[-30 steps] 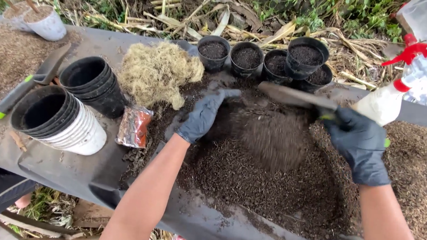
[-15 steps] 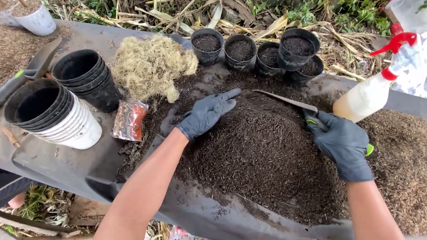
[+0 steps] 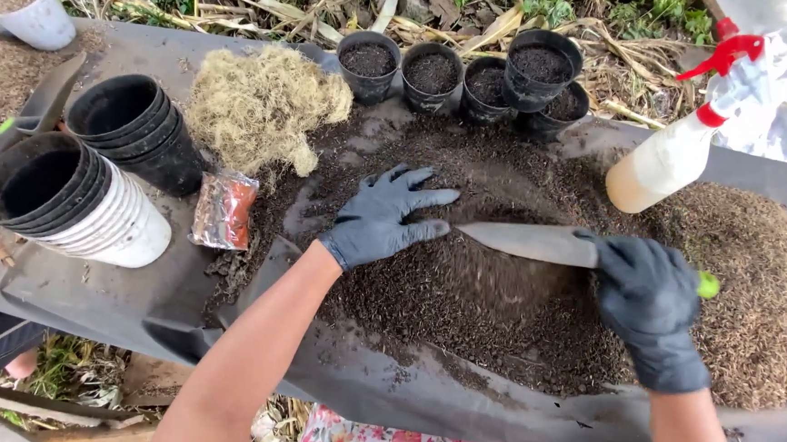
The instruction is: Preparing soil on a table and filling small plastic pots using a trowel and hands.
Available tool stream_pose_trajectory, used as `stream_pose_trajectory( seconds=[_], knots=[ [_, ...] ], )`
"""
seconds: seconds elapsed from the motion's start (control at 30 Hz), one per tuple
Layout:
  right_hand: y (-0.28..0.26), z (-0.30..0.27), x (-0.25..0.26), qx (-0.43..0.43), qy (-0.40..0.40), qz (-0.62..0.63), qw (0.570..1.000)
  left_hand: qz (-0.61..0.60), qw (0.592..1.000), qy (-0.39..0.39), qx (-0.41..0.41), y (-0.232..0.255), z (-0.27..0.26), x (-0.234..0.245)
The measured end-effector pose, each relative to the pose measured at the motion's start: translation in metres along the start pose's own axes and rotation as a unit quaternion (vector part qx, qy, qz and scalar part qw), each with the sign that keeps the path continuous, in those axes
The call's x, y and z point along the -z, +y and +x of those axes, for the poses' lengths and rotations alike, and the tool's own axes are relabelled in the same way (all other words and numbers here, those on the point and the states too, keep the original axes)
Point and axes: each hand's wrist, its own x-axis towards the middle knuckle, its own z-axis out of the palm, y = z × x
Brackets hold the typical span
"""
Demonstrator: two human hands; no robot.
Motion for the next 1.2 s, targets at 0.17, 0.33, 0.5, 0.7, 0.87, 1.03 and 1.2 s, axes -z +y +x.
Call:
stream_pose_trajectory(
  seconds=[0.17,0.33,0.5,0.7,0.87,1.03,1.2],
  knots=[
    [0.015,-0.027,0.031,-0.108,-0.042,-0.015,0.993,0.031,0.999,-0.024,0.01,-0.016,-0.001,-0.003],
    [0.031,-0.072,0.047,-0.194,-0.072,0.006,0.978,0.001,0.998,0.032,-0.044,-0.019,-0.009,-0.001],
    [0.008,-0.078,0.038,-0.189,-0.103,0.043,0.976,-0.06,0.996,0.054,-0.031,-0.024,-0.014,0.0],
    [0.001,-0.029,0.023,-0.192,-0.049,-0.005,0.98,-0.183,0.967,0.158,-0.079,-0.044,-0.014,-0.004],
    [0.0,0.007,-0.014,-0.091,-0.197,-0.151,0.964,-0.047,0.987,0.142,0.058,-0.037,-0.018,-0.001],
    [0.001,0.067,0.024,-0.375,-0.32,0.194,0.848,-0.029,0.989,0.116,0.091,-0.041,-0.013,-0.003],
    [0.064,0.071,-0.054,-0.545,-0.005,0.285,0.788,-0.07,0.988,0.128,0.056,-0.053,-0.015,-0.003]
  ],
)
